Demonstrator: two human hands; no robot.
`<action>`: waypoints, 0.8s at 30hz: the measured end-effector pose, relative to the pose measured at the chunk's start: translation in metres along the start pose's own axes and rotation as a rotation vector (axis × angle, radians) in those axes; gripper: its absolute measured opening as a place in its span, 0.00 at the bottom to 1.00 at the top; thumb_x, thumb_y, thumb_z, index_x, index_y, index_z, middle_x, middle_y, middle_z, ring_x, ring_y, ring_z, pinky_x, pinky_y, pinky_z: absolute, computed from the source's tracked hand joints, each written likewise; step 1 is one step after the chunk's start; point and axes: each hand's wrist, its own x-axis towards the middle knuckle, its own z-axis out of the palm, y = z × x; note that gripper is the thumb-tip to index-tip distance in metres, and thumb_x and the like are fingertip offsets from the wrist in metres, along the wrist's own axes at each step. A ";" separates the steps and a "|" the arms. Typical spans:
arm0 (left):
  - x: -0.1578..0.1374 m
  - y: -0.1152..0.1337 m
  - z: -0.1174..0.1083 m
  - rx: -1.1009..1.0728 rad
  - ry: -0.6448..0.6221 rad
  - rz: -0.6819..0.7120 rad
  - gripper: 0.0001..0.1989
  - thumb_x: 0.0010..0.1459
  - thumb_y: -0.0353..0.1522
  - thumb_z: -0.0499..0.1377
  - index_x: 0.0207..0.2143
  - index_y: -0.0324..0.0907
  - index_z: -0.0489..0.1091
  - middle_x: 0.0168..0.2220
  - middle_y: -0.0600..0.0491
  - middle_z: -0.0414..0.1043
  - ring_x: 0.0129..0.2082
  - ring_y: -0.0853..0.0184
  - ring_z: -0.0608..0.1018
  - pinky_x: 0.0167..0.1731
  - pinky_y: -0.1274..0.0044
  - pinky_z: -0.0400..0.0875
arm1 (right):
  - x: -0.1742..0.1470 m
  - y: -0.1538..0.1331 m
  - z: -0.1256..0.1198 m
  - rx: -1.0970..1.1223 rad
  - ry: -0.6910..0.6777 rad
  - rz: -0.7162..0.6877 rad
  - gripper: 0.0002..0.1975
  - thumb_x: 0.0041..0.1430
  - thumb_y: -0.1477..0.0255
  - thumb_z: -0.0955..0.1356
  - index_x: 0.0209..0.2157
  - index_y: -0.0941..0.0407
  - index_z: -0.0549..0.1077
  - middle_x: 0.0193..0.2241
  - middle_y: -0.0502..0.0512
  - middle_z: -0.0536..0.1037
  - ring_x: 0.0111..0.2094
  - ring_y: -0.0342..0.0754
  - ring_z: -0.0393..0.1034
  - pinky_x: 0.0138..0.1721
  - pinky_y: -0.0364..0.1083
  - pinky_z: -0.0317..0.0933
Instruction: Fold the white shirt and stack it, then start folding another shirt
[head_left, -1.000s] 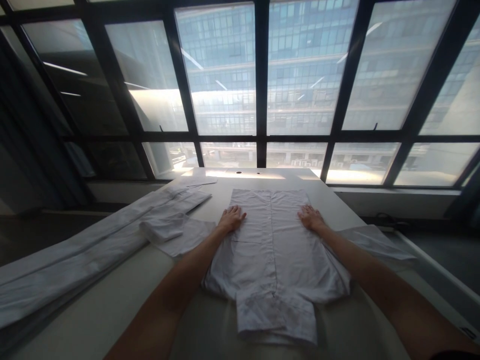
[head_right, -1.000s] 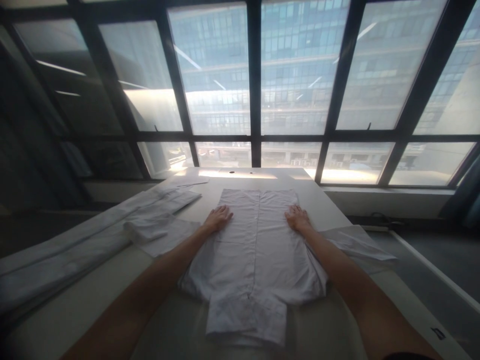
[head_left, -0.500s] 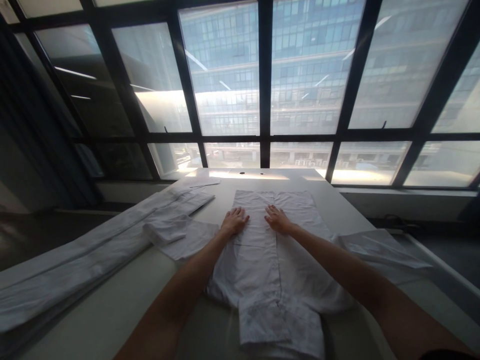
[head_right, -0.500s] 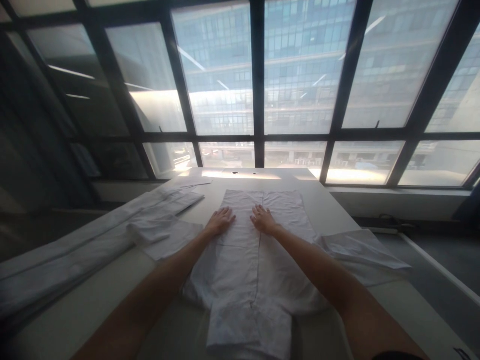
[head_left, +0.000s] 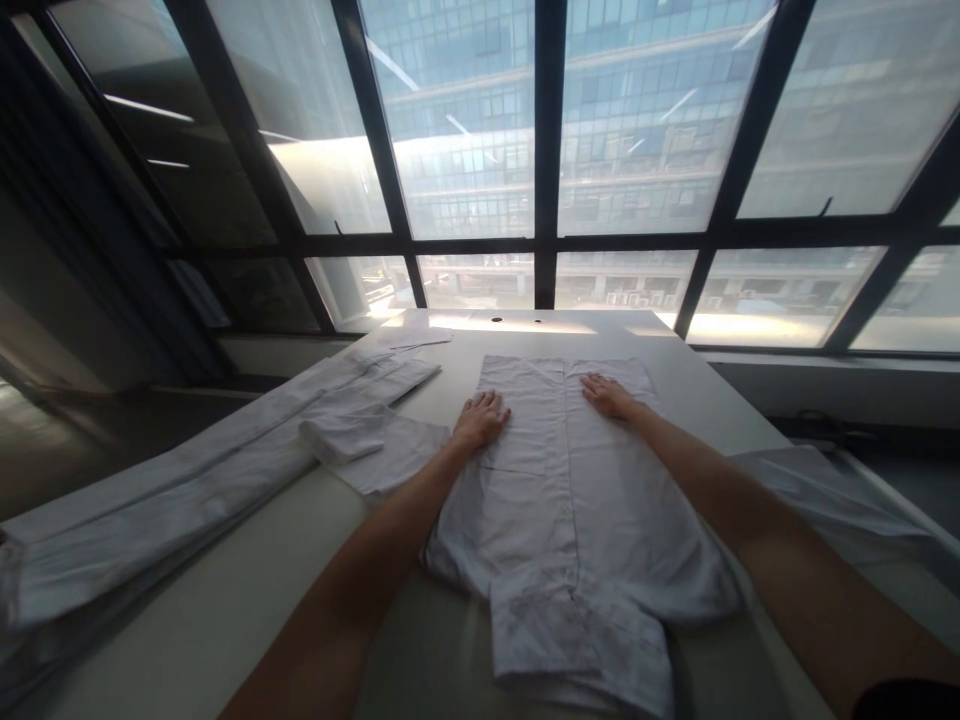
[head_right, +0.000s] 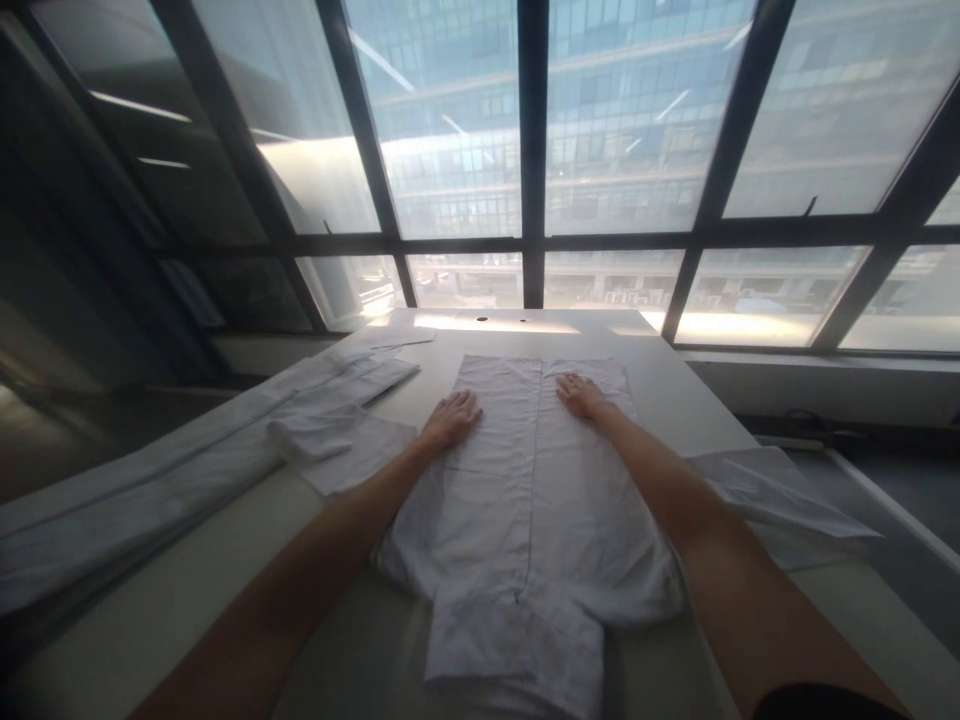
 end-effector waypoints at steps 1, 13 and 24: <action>-0.001 0.001 0.000 -0.001 -0.001 -0.002 0.31 0.75 0.46 0.41 0.72 0.41 0.52 0.75 0.43 0.46 0.74 0.54 0.51 0.70 0.57 0.45 | -0.001 0.012 -0.002 -0.005 0.006 0.025 0.29 0.77 0.65 0.52 0.73 0.62 0.53 0.74 0.70 0.47 0.74 0.55 0.41 0.69 0.59 0.40; 0.005 0.023 -0.014 0.050 -0.022 0.083 0.28 0.74 0.38 0.44 0.72 0.41 0.54 0.74 0.41 0.50 0.73 0.50 0.53 0.69 0.52 0.45 | -0.007 0.012 -0.016 -0.024 0.119 0.136 0.26 0.76 0.71 0.56 0.70 0.65 0.60 0.71 0.75 0.55 0.72 0.62 0.48 0.68 0.64 0.45; 0.016 0.078 0.008 -0.044 -0.017 0.292 0.28 0.76 0.42 0.39 0.73 0.48 0.52 0.75 0.46 0.46 0.75 0.51 0.49 0.69 0.52 0.47 | -0.074 -0.093 0.020 0.141 0.075 -0.301 0.34 0.75 0.56 0.54 0.74 0.57 0.50 0.74 0.65 0.49 0.74 0.57 0.41 0.70 0.63 0.40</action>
